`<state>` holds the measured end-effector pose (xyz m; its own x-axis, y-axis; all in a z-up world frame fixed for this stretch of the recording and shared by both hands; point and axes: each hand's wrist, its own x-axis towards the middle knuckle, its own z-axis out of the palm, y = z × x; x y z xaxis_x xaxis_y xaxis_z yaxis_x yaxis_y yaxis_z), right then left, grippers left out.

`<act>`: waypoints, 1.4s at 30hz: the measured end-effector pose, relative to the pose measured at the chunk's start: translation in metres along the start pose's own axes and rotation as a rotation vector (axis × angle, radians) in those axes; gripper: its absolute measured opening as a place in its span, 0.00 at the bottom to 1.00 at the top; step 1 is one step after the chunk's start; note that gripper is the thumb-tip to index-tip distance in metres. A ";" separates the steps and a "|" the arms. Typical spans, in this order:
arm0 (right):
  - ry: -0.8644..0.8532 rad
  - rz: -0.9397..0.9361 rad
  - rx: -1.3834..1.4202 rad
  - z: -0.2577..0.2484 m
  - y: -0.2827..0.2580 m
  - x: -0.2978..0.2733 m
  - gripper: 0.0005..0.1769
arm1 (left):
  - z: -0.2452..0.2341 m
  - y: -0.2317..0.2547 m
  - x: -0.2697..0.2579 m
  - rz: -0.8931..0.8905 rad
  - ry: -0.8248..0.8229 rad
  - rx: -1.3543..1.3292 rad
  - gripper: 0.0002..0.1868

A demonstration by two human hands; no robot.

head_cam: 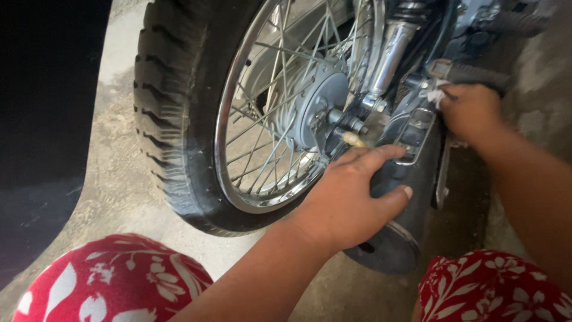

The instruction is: The person wipes the rear wheel, chain, and exhaust pipe of a motorcycle using a cloth. They then move to the rear seat and tail section, continuing to wipe the surfaces. The person returns to the rear wheel area to clean the spokes and exhaust again.

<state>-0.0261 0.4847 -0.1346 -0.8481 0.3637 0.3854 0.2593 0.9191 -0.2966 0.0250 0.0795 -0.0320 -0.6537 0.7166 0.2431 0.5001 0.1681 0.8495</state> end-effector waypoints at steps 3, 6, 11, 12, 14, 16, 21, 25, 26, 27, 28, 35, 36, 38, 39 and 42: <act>-0.075 -0.001 0.081 0.017 0.018 0.021 0.22 | 0.000 -0.001 -0.001 0.006 0.007 -0.014 0.31; -0.310 -0.042 -0.083 0.012 0.027 0.043 0.22 | -0.001 -0.002 0.001 -0.042 -0.035 -0.029 0.32; -0.187 -0.004 0.073 -0.010 -0.002 0.002 0.22 | 0.002 -0.001 0.002 0.010 0.013 0.031 0.31; -0.154 -0.017 0.163 -0.015 -0.008 -0.008 0.22 | 0.002 -0.003 0.003 0.013 0.011 0.041 0.31; -0.186 -0.103 0.243 -0.025 -0.017 -0.017 0.21 | 0.004 -0.004 0.003 -0.001 -0.002 0.039 0.31; -0.211 -0.051 0.293 -0.030 -0.023 -0.017 0.21 | 0.004 -0.004 0.004 -0.031 -0.016 0.028 0.31; -0.168 0.043 0.257 -0.023 -0.022 -0.008 0.25 | 0.002 -0.006 0.001 0.046 0.019 0.009 0.28; -0.087 -0.032 -0.062 -0.011 0.003 -0.017 0.30 | 0.002 -0.005 0.000 0.014 0.012 0.021 0.28; -0.149 0.054 -0.103 -0.013 0.012 -0.016 0.32 | 0.001 -0.004 0.001 0.014 0.012 0.019 0.28; -0.214 0.142 -0.140 -0.010 0.017 -0.015 0.35 | 0.002 -0.002 0.001 0.010 0.011 0.018 0.28; -0.245 0.190 -0.036 -0.004 0.020 -0.013 0.36 | 0.001 -0.002 0.001 0.007 0.009 0.017 0.27; -0.252 -0.147 0.006 -0.003 0.031 0.022 0.33 | 0.004 -0.004 0.001 -0.006 0.002 0.000 0.27; -0.243 -0.212 -0.027 -0.004 0.026 0.025 0.31 | 0.004 -0.005 0.001 0.014 0.007 0.008 0.27; -0.343 -0.097 -0.068 -0.011 0.012 0.022 0.28 | 0.002 -0.003 0.005 0.017 0.013 0.022 0.27; -0.393 -0.036 -0.087 -0.015 0.004 0.017 0.27 | 0.002 -0.001 0.003 -0.009 0.008 0.023 0.27; -0.315 -0.278 0.128 -0.030 -0.021 -0.001 0.30 | 0.001 -0.001 0.003 -0.020 0.000 0.013 0.27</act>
<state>-0.0167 0.4701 -0.1023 -0.9823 0.0230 0.1860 -0.0409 0.9422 -0.3325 0.0228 0.0824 -0.0328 -0.6638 0.7129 0.2260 0.4941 0.1912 0.8481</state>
